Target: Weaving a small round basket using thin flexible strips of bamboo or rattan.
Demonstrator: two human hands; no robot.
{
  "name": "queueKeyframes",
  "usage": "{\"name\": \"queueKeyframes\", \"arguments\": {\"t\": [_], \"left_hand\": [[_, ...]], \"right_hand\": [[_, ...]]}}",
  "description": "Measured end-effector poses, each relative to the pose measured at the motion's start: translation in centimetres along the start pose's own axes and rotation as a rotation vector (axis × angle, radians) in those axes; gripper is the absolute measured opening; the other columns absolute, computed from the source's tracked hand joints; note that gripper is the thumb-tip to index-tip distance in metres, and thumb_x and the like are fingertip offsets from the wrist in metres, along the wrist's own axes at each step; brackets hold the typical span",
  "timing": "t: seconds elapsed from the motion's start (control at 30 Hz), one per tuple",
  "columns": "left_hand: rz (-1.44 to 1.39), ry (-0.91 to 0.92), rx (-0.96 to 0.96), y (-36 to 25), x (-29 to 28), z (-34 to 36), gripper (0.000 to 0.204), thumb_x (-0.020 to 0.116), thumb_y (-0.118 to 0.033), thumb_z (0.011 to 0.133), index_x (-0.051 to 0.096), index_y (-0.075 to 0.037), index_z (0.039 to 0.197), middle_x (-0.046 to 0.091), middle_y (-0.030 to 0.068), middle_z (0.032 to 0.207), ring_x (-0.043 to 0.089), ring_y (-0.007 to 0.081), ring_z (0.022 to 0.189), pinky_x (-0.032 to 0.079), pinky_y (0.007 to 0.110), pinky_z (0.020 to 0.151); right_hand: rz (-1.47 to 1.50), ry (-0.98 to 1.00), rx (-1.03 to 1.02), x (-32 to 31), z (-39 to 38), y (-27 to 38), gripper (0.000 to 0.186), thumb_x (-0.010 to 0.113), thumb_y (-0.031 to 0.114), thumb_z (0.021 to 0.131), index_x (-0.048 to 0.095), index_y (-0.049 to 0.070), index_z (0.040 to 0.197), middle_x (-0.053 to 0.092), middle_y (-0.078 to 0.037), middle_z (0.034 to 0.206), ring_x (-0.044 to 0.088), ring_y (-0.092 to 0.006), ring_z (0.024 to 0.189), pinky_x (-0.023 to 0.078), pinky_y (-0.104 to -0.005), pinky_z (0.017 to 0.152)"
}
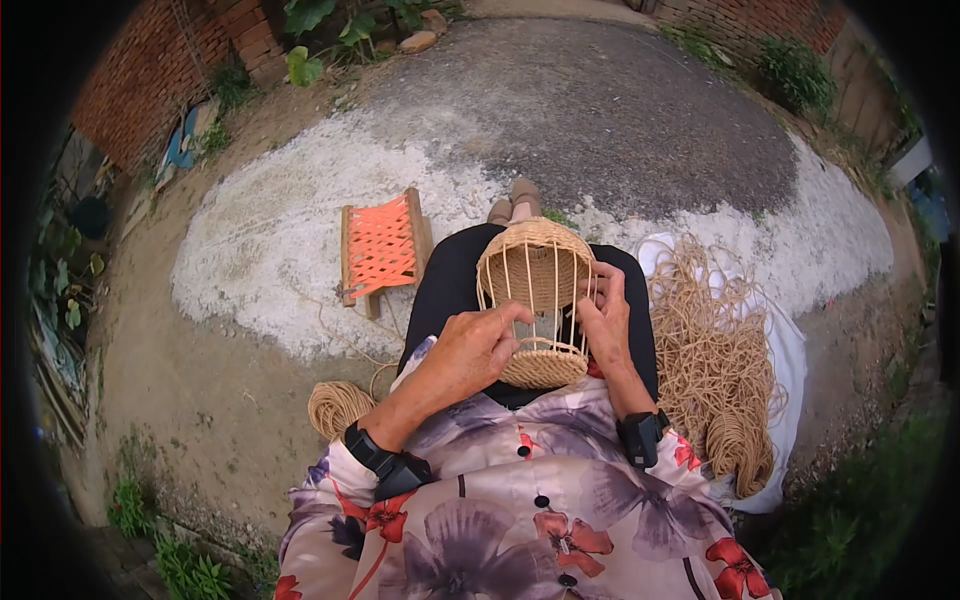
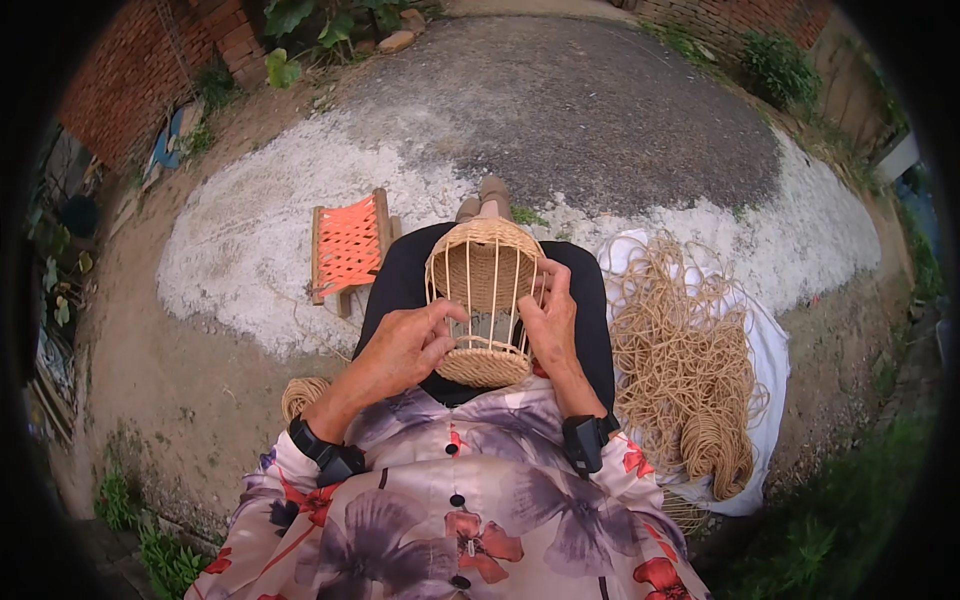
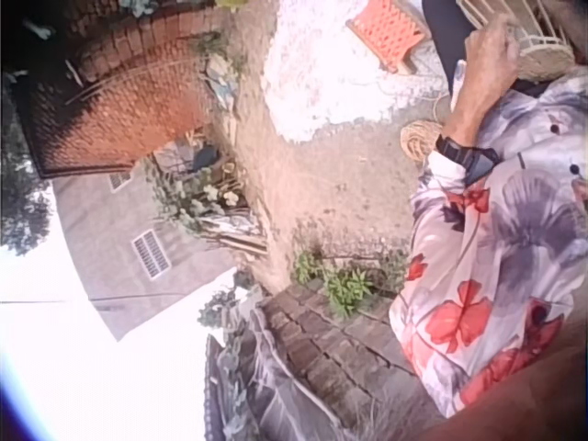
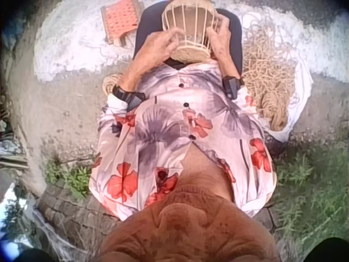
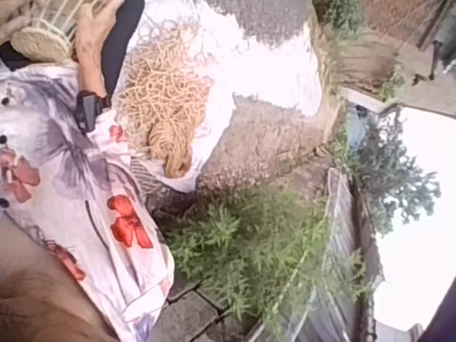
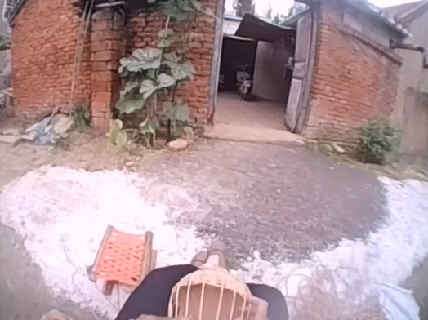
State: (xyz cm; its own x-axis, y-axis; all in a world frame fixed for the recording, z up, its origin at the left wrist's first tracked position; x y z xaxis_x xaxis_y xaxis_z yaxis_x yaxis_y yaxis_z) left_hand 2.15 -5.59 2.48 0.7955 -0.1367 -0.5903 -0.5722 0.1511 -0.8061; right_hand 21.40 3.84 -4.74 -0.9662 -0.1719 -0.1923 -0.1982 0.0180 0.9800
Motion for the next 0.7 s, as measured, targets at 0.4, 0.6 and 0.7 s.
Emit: {"name": "queueKeyframes", "arguments": {"t": [0.4, 0.6, 0.7], "left_hand": [[0.199, -0.071, 0.166, 0.7, 2.0, 0.7, 0.023, 0.071, -0.013, 0.079, 0.063, -0.006, 0.100, 0.059, 0.0128, 0.083, 0.062, 0.0313, 0.073, 0.049, 0.041, 0.064], [0.197, -0.119, 0.168, 0.9, 2.4, 0.8, 0.022, 0.072, -0.014, 0.078, 0.066, -0.007, 0.099, 0.058, 0.0096, 0.079, 0.061, 0.0254, 0.068, 0.048, 0.036, 0.061], [0.112, -0.071, 0.054, 0.6, 1.1, 0.6, 0.018, 0.071, -0.014, 0.081, 0.066, -0.006, 0.096, 0.057, 0.0063, 0.073, 0.058, 0.0187, 0.062, 0.046, 0.032, 0.057]], "right_hand": [[-0.906, -0.107, -0.616, -2.4, 0.5, 1.0, 0.032, 0.059, 0.017, 0.084, 0.057, 0.002, 0.112, 0.058, -0.015, 0.087, 0.060, -0.0330, 0.070, 0.050, -0.0418, 0.068], [-0.216, 0.441, -0.315, -4.3, -2.9, 3.9, 0.021, 0.066, 0.013, 0.085, 0.065, 0.003, 0.103, 0.050, -0.004, 0.082, 0.054, -0.0133, 0.067, 0.045, -0.0264, 0.062], [-0.282, 0.485, -0.446, -3.8, -4.1, 3.5, 0.016, 0.063, 0.007, 0.086, 0.065, 0.003, 0.101, 0.049, -0.002, 0.081, 0.052, -0.0083, 0.068, 0.041, -0.0225, 0.058]]}}
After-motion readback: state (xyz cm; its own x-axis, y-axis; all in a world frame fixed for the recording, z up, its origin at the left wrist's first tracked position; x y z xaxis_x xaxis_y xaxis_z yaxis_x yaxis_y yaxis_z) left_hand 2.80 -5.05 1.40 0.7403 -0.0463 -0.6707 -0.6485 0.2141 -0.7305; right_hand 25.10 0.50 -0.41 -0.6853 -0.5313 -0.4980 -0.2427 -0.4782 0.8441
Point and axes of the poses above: each hand's wrist, its own z-axis towards the middle knuckle, its own x-axis out of the palm, y = z × x, the point moved 1 cm from there along z, towards the middle knuckle
